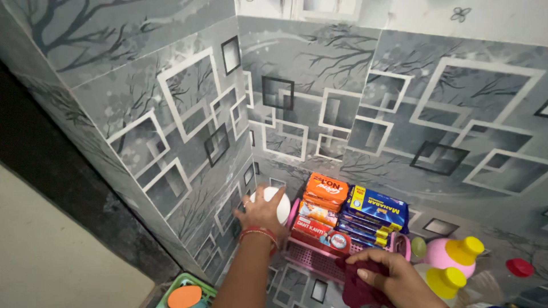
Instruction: The person wipes several bottles and containers with a cloth and places them on a tiled bathroom shelf. They handle a pink bottle, a yellow-capped bottle, a white container, a blue bottle, and a green sachet, arranging them one by one.
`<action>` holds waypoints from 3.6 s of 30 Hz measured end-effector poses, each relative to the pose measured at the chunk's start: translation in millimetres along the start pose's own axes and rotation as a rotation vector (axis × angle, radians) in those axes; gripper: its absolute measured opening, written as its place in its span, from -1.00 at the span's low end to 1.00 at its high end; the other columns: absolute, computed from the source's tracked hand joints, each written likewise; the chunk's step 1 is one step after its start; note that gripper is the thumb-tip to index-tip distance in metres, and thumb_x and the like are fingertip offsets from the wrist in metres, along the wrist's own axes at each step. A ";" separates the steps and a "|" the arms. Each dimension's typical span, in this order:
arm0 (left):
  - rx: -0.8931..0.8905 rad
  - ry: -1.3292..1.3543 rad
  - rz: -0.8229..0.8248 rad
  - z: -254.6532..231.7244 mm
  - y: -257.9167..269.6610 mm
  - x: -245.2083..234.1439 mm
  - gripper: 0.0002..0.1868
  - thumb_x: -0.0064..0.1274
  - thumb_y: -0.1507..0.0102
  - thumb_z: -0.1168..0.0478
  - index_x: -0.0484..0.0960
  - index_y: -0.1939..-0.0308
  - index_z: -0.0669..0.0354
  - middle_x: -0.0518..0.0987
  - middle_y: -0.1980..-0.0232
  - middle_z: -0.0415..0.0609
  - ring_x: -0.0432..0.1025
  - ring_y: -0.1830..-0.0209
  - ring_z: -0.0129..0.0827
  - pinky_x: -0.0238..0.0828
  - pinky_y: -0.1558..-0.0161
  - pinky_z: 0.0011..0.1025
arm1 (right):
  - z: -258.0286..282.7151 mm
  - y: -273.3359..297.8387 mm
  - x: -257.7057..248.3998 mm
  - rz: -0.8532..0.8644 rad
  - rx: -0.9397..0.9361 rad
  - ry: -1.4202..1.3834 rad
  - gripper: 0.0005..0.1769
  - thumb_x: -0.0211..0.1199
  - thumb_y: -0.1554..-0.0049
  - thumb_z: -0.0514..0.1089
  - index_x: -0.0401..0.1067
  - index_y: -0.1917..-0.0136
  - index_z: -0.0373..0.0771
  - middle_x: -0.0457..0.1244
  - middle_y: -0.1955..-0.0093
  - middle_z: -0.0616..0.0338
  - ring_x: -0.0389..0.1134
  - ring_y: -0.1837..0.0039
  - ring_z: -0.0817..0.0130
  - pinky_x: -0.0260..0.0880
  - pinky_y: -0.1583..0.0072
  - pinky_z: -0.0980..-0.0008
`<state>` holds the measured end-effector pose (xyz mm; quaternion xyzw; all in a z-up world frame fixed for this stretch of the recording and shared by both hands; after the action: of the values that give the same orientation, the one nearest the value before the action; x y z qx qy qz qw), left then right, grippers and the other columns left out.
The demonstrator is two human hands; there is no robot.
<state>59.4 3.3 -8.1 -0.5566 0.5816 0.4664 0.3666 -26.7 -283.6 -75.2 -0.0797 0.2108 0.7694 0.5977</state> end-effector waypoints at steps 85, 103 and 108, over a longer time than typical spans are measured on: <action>-0.366 1.824 0.868 -311.4 240.6 193.5 -0.35 0.14 -0.12 -0.18 0.39 -0.25 -0.18 0.52 -0.02 -0.05 0.51 0.16 -0.19 0.48 0.20 -0.17 | -27.5 173.2 -213.4 -0.402 0.348 0.516 -0.11 0.29 -0.02 0.48 0.32 -0.22 -0.32 0.41 -0.10 -0.22 0.46 -0.21 -0.09 0.44 -0.24 0.11; 0.506 0.065 0.279 -379.5 214.8 170.6 -0.10 0.52 0.04 0.08 0.31 -0.27 -0.06 0.28 -0.27 0.18 0.34 -0.20 0.23 0.40 -0.12 -0.02 | -168.7 193.4 -327.9 0.034 0.382 0.975 -0.29 0.41 -0.06 0.19 0.28 -0.42 0.10 0.21 -0.38 0.00 0.25 -0.44 -0.02 0.25 -0.43 0.14; 0.601 -0.002 0.131 -385.0 203.5 185.5 -0.20 0.36 -0.02 0.28 0.33 -0.30 -0.06 0.32 -0.24 0.18 0.41 -0.08 0.23 0.52 0.06 -0.05 | -245.9 140.1 -297.9 0.027 0.295 0.903 -0.17 0.46 0.04 0.21 0.24 -0.44 0.09 0.22 -0.41 0.05 0.24 -0.46 -0.01 0.26 -0.44 0.17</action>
<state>-127.0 -430.5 -42.0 -0.3844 0.7277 0.2965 0.4845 -110.8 -678.3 -152.4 -0.3180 0.5576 0.6273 0.4411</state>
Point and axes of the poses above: each hand's wrist, its own y-axis away from the middle knuckle, its own x-axis out of the palm, z = x × y, the point moved 6 cm from there along -y, towards the middle knuckle
